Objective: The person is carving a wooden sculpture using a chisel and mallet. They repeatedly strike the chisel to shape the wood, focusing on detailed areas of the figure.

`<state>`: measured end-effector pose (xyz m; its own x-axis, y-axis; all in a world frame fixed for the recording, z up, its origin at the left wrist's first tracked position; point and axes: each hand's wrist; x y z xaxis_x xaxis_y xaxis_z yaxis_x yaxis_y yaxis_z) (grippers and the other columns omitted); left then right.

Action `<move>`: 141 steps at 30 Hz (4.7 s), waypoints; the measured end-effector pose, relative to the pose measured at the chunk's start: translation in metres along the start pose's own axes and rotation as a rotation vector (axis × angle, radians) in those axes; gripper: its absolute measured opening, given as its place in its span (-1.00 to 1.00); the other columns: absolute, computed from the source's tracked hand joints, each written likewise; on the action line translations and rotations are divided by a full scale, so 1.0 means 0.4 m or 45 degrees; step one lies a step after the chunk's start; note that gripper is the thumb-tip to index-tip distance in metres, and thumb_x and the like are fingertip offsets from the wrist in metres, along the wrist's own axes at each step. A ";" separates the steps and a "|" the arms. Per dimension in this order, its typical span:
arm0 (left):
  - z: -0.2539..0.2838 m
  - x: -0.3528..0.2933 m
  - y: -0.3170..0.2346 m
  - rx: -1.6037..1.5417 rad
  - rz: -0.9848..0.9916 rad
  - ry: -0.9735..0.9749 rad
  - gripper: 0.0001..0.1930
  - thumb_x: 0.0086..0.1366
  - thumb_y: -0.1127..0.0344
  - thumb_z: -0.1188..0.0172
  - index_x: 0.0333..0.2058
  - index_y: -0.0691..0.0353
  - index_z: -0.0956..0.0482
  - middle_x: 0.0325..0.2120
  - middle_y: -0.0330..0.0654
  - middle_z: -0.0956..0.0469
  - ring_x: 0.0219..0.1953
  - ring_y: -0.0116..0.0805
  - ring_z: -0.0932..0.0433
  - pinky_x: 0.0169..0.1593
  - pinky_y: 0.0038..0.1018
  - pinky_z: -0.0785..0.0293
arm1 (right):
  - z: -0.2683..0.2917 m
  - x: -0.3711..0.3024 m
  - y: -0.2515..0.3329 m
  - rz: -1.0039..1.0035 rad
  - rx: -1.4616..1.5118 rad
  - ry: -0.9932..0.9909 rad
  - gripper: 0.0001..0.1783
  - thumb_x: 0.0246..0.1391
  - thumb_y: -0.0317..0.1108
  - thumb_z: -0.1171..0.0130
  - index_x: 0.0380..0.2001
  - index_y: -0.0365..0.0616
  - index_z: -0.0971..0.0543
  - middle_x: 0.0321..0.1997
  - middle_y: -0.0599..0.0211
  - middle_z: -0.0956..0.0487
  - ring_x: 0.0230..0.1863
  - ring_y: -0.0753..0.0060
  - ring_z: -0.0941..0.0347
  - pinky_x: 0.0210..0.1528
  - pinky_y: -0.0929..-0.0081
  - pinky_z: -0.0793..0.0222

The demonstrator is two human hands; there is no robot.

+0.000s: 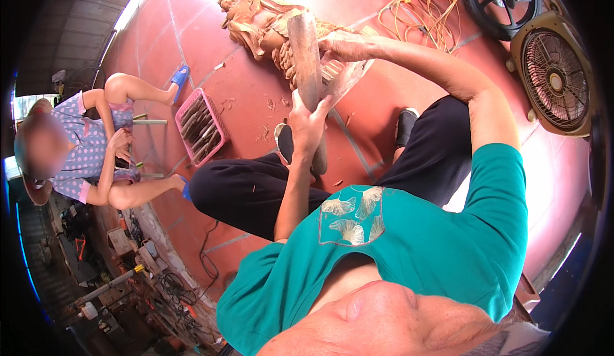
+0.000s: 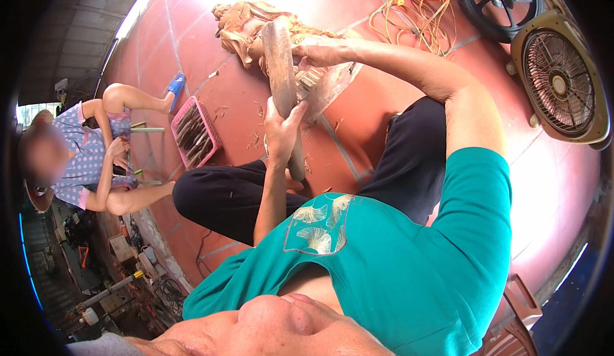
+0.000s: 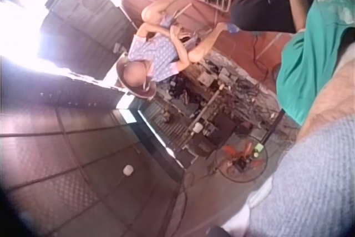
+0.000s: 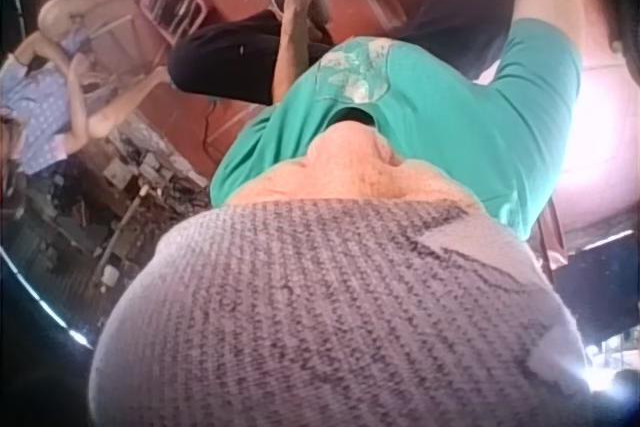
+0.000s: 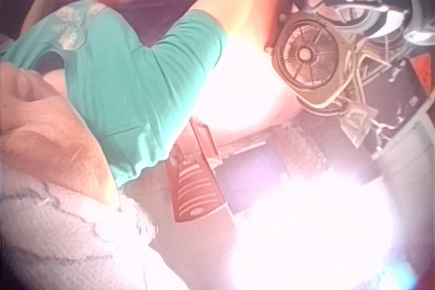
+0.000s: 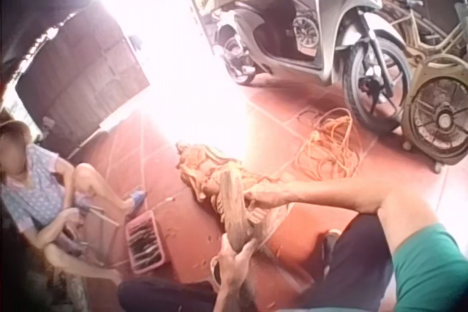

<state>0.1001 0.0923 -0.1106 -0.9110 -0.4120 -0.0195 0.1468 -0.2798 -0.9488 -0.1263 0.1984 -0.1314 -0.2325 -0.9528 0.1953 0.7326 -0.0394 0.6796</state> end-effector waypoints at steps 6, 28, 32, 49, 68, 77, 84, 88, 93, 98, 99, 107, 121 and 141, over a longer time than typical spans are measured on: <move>-0.002 -0.013 -0.031 -0.267 -0.064 -0.210 -0.63 0.29 0.28 -0.32 -0.12 0.29 -0.32 -0.53 -0.22 -0.52 -0.66 -0.53 -0.44 -0.60 -0.52 -0.39 | 0.001 0.013 -0.041 -0.082 -0.050 0.099 -0.47 0.04 -0.54 -0.09 0.14 -0.11 -0.44 -0.40 0.29 -0.57 -0.49 0.38 -0.50 -0.42 0.35 -0.48; 0.002 -0.010 -0.003 -0.612 0.222 -0.060 -0.75 0.35 0.28 -0.25 -0.15 0.21 -0.38 -0.56 -0.32 -0.40 -0.70 -0.55 -0.38 -0.64 -0.58 -0.33 | -0.069 0.046 0.006 0.034 -0.260 0.084 -0.79 0.14 -0.40 -0.10 -0.16 -0.21 -0.46 -0.38 0.07 -0.59 -0.28 0.01 -0.59 -0.25 0.13 -0.44; 0.000 -0.004 0.001 -0.606 0.237 -0.083 -0.80 0.35 0.28 -0.25 -0.21 0.18 -0.41 -0.59 -0.34 -0.41 -0.69 -0.56 -0.36 -0.63 -0.59 -0.32 | -0.092 0.068 0.021 0.009 -0.524 0.370 -0.64 0.16 -0.39 -0.04 0.04 -0.17 -0.45 -0.36 0.05 -0.64 -0.31 -0.01 -0.63 -0.34 0.11 -0.50; 0.002 -0.015 -0.006 -0.650 0.221 -0.014 -0.73 0.34 0.29 -0.25 -0.14 0.23 -0.37 -0.54 -0.32 -0.40 -0.66 -0.56 -0.39 -0.58 -0.58 -0.38 | 0.039 -0.069 -0.029 -0.109 -0.196 0.053 -0.51 0.13 -0.56 -0.01 0.14 0.01 -0.35 -0.24 0.29 -0.54 -0.19 0.25 -0.58 -0.18 0.26 -0.46; -0.004 -0.034 -0.045 -0.263 0.076 0.070 -0.64 0.32 0.28 -0.29 -0.06 0.30 -0.37 -0.49 -0.27 -0.51 -0.58 -0.56 -0.43 -0.52 -0.57 -0.39 | 0.011 -0.052 -0.027 -0.104 -0.001 0.067 -0.33 0.08 -0.49 -0.13 0.30 -0.15 -0.26 -0.25 -0.04 -0.60 -0.17 -0.09 -0.56 -0.20 0.06 -0.42; -0.020 -0.022 -0.017 -0.089 -0.053 0.004 -0.73 0.33 0.35 -0.23 -0.11 0.30 -0.37 -0.43 -0.19 -0.56 -0.62 -0.57 -0.43 -0.58 -0.55 -0.39 | 0.017 -0.037 -0.004 -0.038 -0.233 0.094 -0.35 0.03 -0.48 -0.15 0.24 -0.20 -0.31 -0.25 -0.05 -0.59 -0.22 -0.13 -0.54 -0.23 0.07 -0.42; -0.031 -0.014 0.078 0.132 -0.296 -0.134 -0.39 0.21 0.13 -0.38 0.03 0.39 -0.29 -0.53 0.21 -0.58 -0.44 0.15 -0.66 -0.38 -0.11 -0.56 | -0.010 -0.039 -0.033 -0.007 -0.315 0.086 -0.78 -0.11 -0.57 -0.13 -0.30 -0.30 -0.52 -0.40 -0.15 -0.53 -0.32 -0.11 -0.50 -0.28 0.06 -0.38; -0.031 -0.017 0.056 0.048 0.000 0.052 -0.39 0.19 0.09 -0.36 0.02 0.32 -0.25 -0.54 0.24 -0.58 -0.42 0.20 -0.65 -0.32 -0.03 -0.54 | -0.008 -0.076 -0.038 -0.014 -0.308 -0.015 -0.74 0.02 -0.54 -0.11 -0.15 -0.21 -0.48 -0.33 -0.11 -0.58 -0.23 -0.26 -0.51 -0.17 -0.02 -0.41; -0.017 -0.031 0.035 0.079 0.004 0.088 -0.32 0.22 0.12 -0.33 0.10 0.47 -0.21 -0.63 0.06 -0.56 -0.60 -0.14 -0.63 -0.41 -0.23 -0.54 | -0.009 -0.070 -0.045 -0.150 -0.228 0.026 -0.75 0.00 -0.56 -0.09 -0.19 -0.19 -0.48 -0.33 -0.10 -0.59 -0.22 -0.27 -0.51 -0.17 -0.01 -0.42; -0.027 -0.022 0.059 0.141 -0.068 0.058 -0.31 0.23 0.11 -0.31 0.10 0.45 -0.18 -0.63 0.04 -0.56 -0.61 -0.11 -0.62 -0.38 -0.21 -0.53 | -0.010 -0.066 -0.068 -0.125 -0.248 0.030 -0.75 -0.01 -0.58 -0.08 -0.20 -0.18 -0.48 -0.37 -0.07 -0.57 -0.25 -0.21 -0.52 -0.21 0.04 -0.42; -0.027 -0.019 0.060 0.140 -0.076 0.064 -0.31 0.23 0.10 -0.31 0.10 0.45 -0.18 -0.63 0.04 -0.56 -0.61 -0.10 -0.62 -0.37 -0.20 -0.53 | -0.008 -0.065 -0.064 -0.134 -0.260 0.035 -0.75 -0.01 -0.58 -0.08 -0.20 -0.17 -0.48 -0.37 -0.06 -0.57 -0.25 -0.20 -0.52 -0.22 0.05 -0.42; -0.035 -0.015 0.076 0.187 -0.107 0.016 -0.28 0.21 0.11 -0.32 0.12 0.49 -0.17 -0.62 0.07 -0.56 -0.59 -0.07 -0.64 -0.34 -0.16 -0.54 | -0.013 -0.061 -0.058 -0.095 -0.226 -0.003 -0.84 0.01 -0.57 -0.09 -0.29 -0.18 -0.51 -0.37 -0.03 -0.58 -0.27 -0.16 -0.52 -0.23 0.08 -0.41; -0.033 -0.018 0.066 0.127 -0.045 -0.005 -0.39 0.23 0.15 -0.36 0.07 0.40 -0.28 -0.52 0.16 -0.60 -0.51 -0.01 -0.67 -0.41 -0.16 -0.57 | -0.011 -0.052 0.069 -0.127 -0.626 -0.248 -0.85 -0.16 -0.37 -0.20 -0.51 -0.22 -0.51 -0.46 -0.06 -0.55 -0.39 -0.18 -0.52 -0.40 -0.04 -0.40; 0.009 -0.027 -0.019 -0.499 0.083 -0.098 -0.72 0.29 0.34 -0.29 -0.15 0.27 -0.38 -0.47 -0.26 -0.49 -0.64 -0.58 -0.40 -0.58 -0.58 -0.37 | 0.006 -0.049 0.040 -0.078 -0.373 -0.136 -0.71 0.05 -0.22 -0.32 -0.35 -0.15 -0.45 -0.42 0.14 -0.52 -0.32 -0.01 -0.52 -0.28 0.11 -0.40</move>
<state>0.1101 0.0958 -0.1022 -0.8708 -0.4861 -0.0742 0.0318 0.0950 -0.9950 -0.1115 0.2171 -0.1226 -0.3362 -0.9097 0.2438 0.8646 -0.1954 0.4629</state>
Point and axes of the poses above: each hand's wrist, its own x-axis towards the middle knuckle, its own z-axis out of the back of the hand, y = z × x
